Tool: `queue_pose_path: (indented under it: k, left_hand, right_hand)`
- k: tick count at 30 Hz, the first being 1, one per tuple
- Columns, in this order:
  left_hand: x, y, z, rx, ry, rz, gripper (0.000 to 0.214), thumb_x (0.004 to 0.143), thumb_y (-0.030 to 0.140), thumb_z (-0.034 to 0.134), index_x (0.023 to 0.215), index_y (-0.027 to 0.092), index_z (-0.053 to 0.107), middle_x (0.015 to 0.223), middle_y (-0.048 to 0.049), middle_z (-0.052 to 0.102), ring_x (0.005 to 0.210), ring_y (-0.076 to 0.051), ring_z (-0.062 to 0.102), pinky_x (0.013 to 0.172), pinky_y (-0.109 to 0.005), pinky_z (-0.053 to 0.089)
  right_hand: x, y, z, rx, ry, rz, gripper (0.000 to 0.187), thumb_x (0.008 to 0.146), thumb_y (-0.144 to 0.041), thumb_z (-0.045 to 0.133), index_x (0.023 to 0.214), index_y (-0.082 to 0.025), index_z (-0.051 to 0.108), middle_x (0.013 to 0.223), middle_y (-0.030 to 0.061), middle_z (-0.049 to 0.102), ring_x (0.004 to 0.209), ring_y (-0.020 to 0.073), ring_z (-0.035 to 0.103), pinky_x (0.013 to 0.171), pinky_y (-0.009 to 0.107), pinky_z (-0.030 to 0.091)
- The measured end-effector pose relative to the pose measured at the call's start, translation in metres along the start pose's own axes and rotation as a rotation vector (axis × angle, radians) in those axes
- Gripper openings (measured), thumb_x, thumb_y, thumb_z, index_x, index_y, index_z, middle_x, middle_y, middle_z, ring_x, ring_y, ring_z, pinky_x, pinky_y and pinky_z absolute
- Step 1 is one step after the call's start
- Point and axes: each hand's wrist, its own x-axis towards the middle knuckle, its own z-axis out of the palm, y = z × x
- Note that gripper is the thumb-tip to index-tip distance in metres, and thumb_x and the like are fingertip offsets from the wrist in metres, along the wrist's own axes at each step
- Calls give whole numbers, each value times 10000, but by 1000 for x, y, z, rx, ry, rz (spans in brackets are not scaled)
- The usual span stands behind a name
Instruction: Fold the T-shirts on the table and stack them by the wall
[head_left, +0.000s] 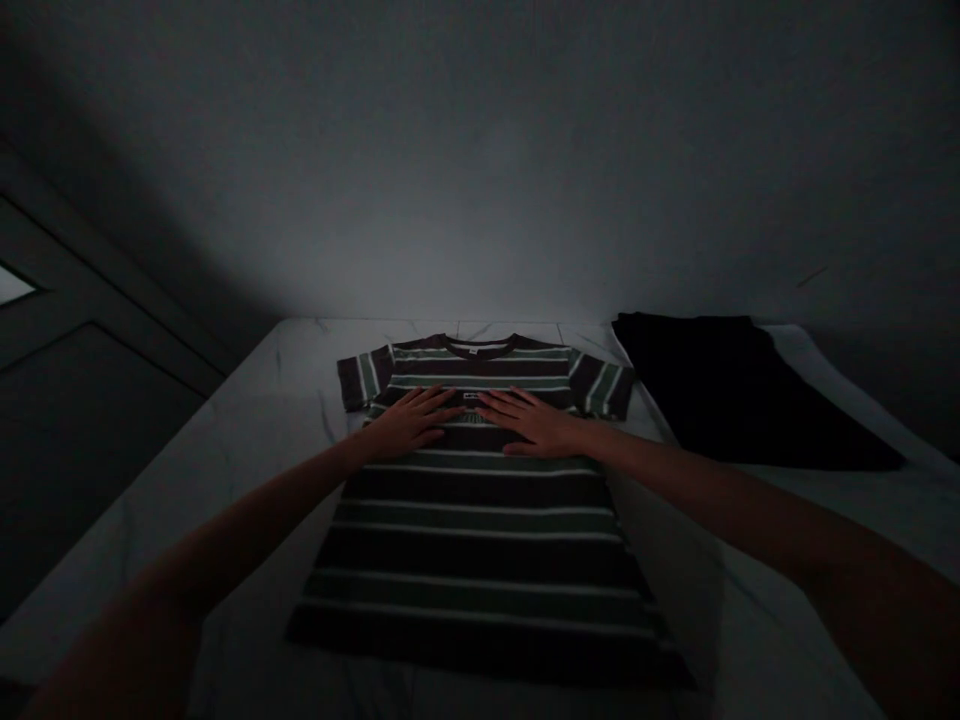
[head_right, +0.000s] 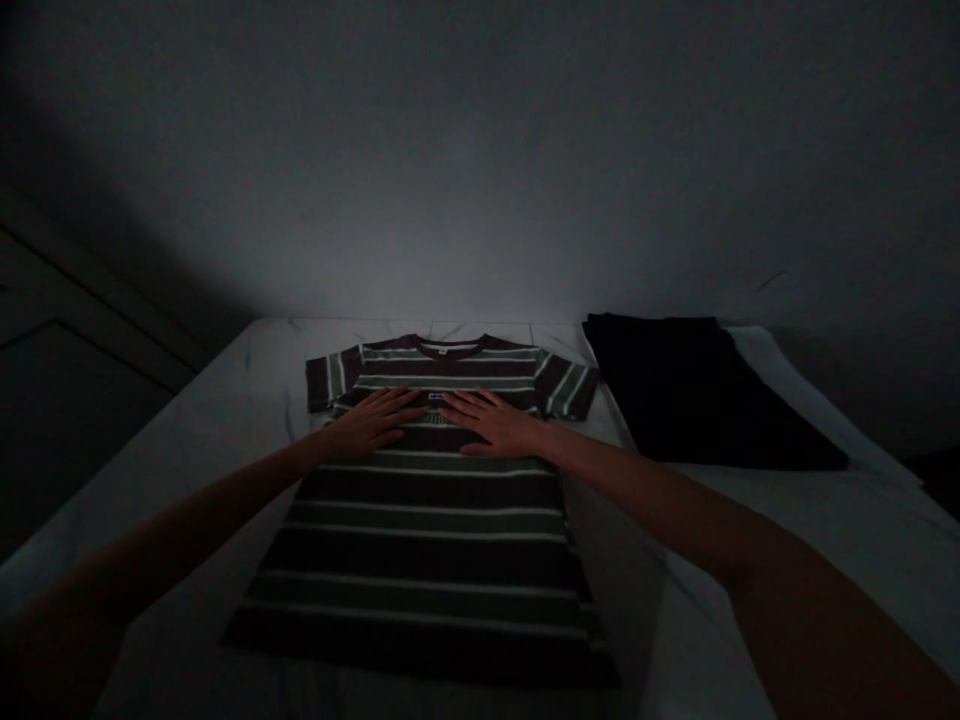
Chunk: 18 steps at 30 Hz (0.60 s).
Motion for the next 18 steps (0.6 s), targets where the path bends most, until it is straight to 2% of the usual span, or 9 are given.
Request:
queue_pose_path:
  k: [6, 9, 13, 16, 18]
  left_hand:
    - [-59, 25, -7, -38, -76, 137, 564, 1026, 511, 336, 1568, 396, 225, 1679, 1, 70, 1538, -300, 92, 1231, -528, 97]
    - [-93, 38, -11, -39, -89, 142, 572, 1019, 504, 363, 1566, 398, 232, 1678, -3, 67, 1535, -315, 95, 1226, -545, 109]
    - [-136, 57, -17, -44, -99, 109, 549, 1013, 484, 387, 1547, 410, 286, 1677, 8, 89, 1531, -315, 128, 1223, -541, 149]
    - [-164, 73, -25, -35, -82, 94, 532, 1002, 449, 428, 1526, 400, 346, 1670, 5, 146, 1524, -311, 164, 1215, -529, 207]
    - [-175, 82, -32, -16, -65, 71, 498, 996, 409, 450, 1492, 367, 426, 1637, -20, 273, 1498, -297, 247, 1192, -504, 281]
  right_hand:
    - [-45, -65, 1, 87, -53, -173, 726, 975, -594, 441, 1586, -275, 211, 1664, 93, 159, 1529, 290, 118, 1217, 573, 36]
    - [-73, -96, -2, 145, -84, -201, 695, 960, -577, 490, 1568, -331, 260, 1666, 68, 161, 1525, 312, 131, 1206, 605, 53]
    - [-111, -131, -1, 237, -62, -227, 633, 958, -514, 534, 1538, -398, 308, 1661, 27, 191, 1518, 319, 162, 1198, 634, 62]
    - [-139, -155, 0, 284, -85, -199, 594, 975, -483, 517, 1530, -423, 312, 1656, 1, 204, 1524, 306, 138, 1205, 620, 70]
    - [-156, -170, -2, 306, -130, -165, 583, 990, -472, 492, 1536, -427, 292, 1650, -10, 225, 1529, 297, 105, 1207, 615, 75]
